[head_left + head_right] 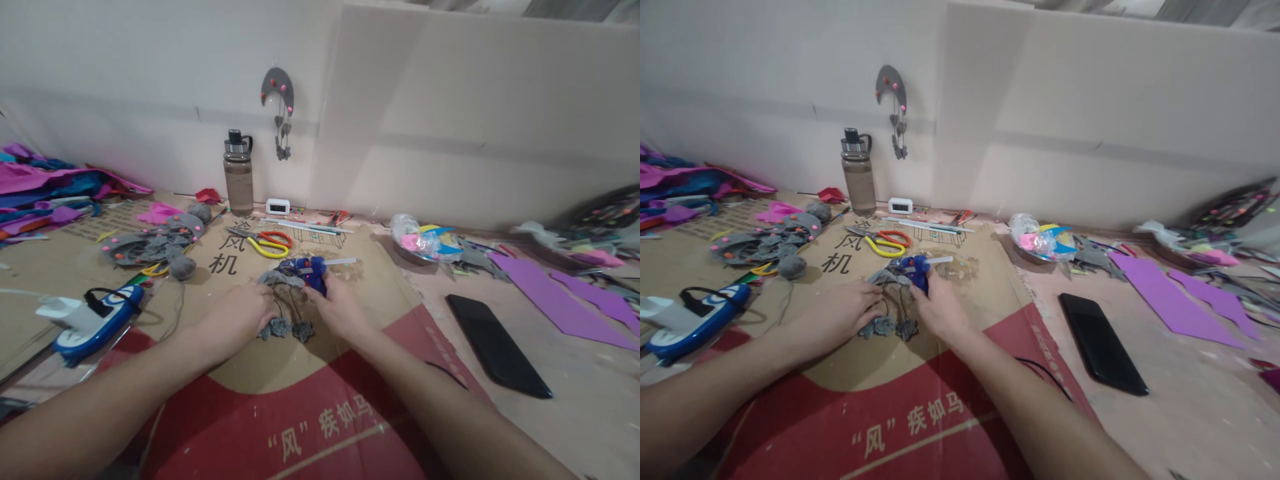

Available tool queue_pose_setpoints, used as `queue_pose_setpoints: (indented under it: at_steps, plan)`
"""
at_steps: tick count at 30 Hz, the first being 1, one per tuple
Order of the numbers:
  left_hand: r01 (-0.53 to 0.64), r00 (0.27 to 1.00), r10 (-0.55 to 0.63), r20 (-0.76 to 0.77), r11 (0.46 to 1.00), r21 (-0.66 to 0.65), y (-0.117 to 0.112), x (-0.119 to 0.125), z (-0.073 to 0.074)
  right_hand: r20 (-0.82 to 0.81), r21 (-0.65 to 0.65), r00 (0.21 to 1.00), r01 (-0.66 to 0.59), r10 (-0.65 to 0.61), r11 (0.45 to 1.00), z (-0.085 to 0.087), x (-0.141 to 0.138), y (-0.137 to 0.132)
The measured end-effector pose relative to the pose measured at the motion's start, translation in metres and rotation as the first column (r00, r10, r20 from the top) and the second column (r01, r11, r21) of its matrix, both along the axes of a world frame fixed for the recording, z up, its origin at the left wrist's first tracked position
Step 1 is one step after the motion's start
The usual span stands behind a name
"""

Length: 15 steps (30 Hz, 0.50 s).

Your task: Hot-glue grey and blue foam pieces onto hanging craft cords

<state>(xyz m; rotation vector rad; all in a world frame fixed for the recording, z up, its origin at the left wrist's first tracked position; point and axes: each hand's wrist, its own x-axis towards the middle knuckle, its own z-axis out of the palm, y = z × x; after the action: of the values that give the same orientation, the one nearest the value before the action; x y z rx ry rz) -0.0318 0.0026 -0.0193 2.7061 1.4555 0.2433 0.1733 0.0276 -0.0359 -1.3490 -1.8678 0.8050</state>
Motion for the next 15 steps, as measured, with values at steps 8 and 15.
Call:
queue_pose_setpoints:
  at_steps: [8,15]
  plan:
    - [-0.014,1.000,0.014,-0.022,1.000,-0.027,-0.002,0.004,0.008,0.154,0.004,0.988,-0.029,0.028,1.000,0.003,-0.005,-0.005]
    - [-0.022,0.999,0.020,-0.049,0.999,-0.037,-0.002,0.005,0.008,0.186,0.046,0.981,0.037,-0.045,0.998,0.008,-0.006,-0.006]
